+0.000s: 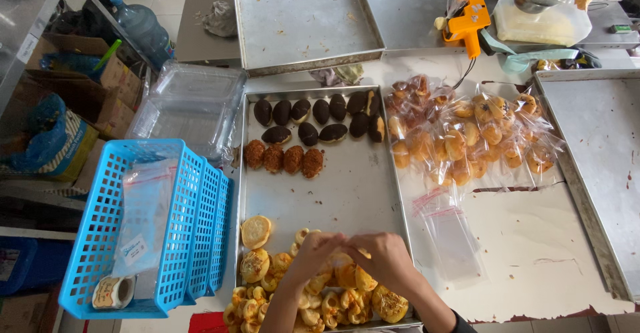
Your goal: The person places individual bread items from a large metal tray into plastic bags one at a time and arranges them on the counter.
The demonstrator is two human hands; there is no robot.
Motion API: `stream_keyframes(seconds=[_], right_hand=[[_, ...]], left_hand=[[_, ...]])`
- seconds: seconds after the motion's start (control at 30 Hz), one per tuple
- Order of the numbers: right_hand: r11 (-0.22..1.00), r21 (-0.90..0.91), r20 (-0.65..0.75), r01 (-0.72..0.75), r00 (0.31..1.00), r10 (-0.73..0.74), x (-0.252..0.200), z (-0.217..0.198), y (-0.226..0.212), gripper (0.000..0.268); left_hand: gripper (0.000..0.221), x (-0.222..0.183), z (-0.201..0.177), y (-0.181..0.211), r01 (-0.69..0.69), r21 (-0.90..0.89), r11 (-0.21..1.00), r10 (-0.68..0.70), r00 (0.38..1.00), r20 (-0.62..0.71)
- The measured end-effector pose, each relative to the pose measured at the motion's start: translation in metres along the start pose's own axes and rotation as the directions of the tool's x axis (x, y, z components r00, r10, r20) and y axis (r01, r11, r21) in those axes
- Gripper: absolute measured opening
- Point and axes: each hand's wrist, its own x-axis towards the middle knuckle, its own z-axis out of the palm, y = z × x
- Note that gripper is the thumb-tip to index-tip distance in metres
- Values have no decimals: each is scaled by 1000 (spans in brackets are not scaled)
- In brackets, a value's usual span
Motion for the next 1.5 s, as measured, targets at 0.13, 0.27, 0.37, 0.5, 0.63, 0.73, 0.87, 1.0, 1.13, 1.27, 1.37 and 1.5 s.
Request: stream_keyframes(seconds=[0.13, 0.27, 0.37, 0.5, 0.63, 0.73, 0.87, 1.0, 1.13, 1.27, 1.37, 1.5], right_hand=[[996, 2, 241, 87, 967, -85, 1, 5, -10, 21], [876, -24, 106, 482, 872, -477, 21, 19, -13, 22], [730, 177, 133, 660, 719, -682, 46, 21, -3, 26], [913, 397, 234, 92, 952, -198, 122, 45, 55, 29], [963, 266, -240, -42, 965, 108, 253, 81, 127, 34], [883, 464, -254, 74, 966, 53, 275, 107, 153, 40], [915, 397, -114, -78, 985, 133, 244, 112, 157, 53], [919, 325, -40, 225, 974, -224, 223, 90, 143, 87], [943, 207, -9, 260, 964, -264, 222, 82, 122, 103], [958, 232, -26, 168, 986, -167, 206, 86, 118, 96], [917, 379, -52, 127, 992, -116, 185, 72, 112, 97], [698, 668, -170, 256, 967, -192, 133, 27, 90, 97]], left_hand=[[49, -13, 9, 13, -75, 241, 968, 89, 995, -51], [45, -14, -12, 10, -275, 361, 891, 354, 919, -173], [35, -11, -37, -8, -116, 455, 883, 310, 873, -377], [23, -22, -57, -30, -60, 325, 944, 291, 615, -733], [15, -35, -65, -34, -155, 273, 949, 313, 535, -785], [14, -48, -59, -28, -159, 237, 958, 286, 543, -790], [16, -59, -60, -29, -193, 156, 969, 238, 543, -805], [16, -57, -63, -36, -194, 87, 977, 180, 537, -824], [15, -51, -63, -38, -229, 46, 972, 165, 536, -828], [16, -46, -60, -26, -213, 38, 976, 142, 498, -855], [19, -41, -59, -12, -234, 61, 970, 170, 483, -859], [23, -30, -46, 4, -313, 116, 943, 269, 507, -819]])
